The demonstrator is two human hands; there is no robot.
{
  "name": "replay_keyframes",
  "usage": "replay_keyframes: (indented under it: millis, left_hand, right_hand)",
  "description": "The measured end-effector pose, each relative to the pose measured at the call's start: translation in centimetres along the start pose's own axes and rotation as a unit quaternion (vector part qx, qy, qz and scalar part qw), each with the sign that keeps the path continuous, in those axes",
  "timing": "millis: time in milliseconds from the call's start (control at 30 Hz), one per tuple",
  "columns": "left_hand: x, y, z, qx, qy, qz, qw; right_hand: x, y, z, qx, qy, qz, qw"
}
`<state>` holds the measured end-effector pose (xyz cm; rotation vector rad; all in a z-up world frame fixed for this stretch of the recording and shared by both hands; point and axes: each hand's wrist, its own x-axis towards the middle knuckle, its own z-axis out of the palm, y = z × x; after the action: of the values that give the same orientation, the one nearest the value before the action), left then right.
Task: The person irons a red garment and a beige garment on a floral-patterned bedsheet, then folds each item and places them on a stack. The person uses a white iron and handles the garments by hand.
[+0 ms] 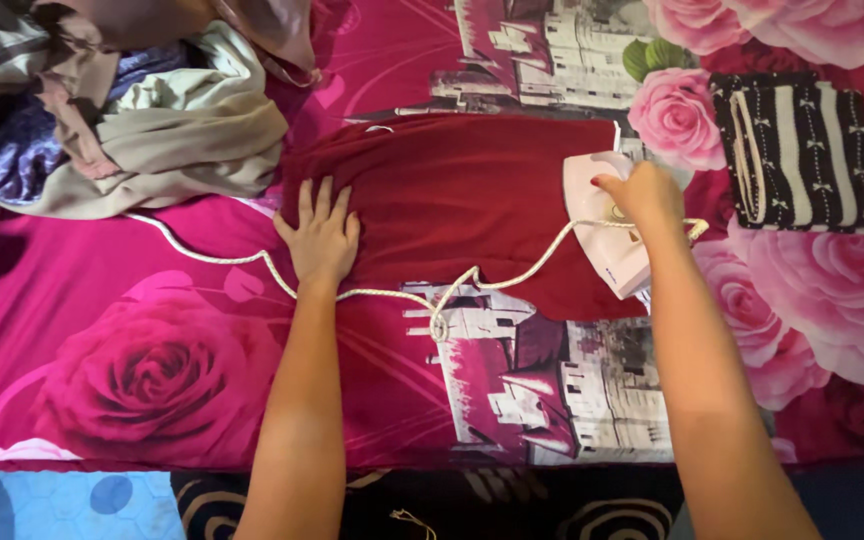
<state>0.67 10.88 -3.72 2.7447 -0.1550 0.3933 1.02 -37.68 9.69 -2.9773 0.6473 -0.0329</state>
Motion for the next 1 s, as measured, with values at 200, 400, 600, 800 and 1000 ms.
replay_keyframes:
  millis: [200, 400, 600, 800, 1000]
  left_hand:
    - [0.1, -0.1, -0.2, -0.001, -0.008, 0.007, 1.000]
    - [0.2, 0.1, 0.0, -0.007, -0.013, 0.001, 1.000]
    - [0.1, 0.0, 0.3, -0.003, -0.003, 0.001, 1.000]
    - [0.3, -0.1, 0.2, -0.009, -0.008, -0.004, 1.000]
    - [0.0, 0.5, -1.7, -0.062, 0.083, 0.010, 0.995]
  right_hand:
    - [5.0, -1.1, 0.7, 0.012, 0.018, 0.056, 0.998]
    - [4.3, -1.1, 0.5, 0.012, 0.002, -0.038, 0.999]
    - [-1.3, -3.6, -1.1, 0.034, -0.050, -0.079, 0.995]
    - [1.7, -8.0, -1.9, -0.008, -0.008, -0.022, 1.000]
    - [2.6, -8.2, -0.7, 0.051, -0.009, -0.011, 0.999]
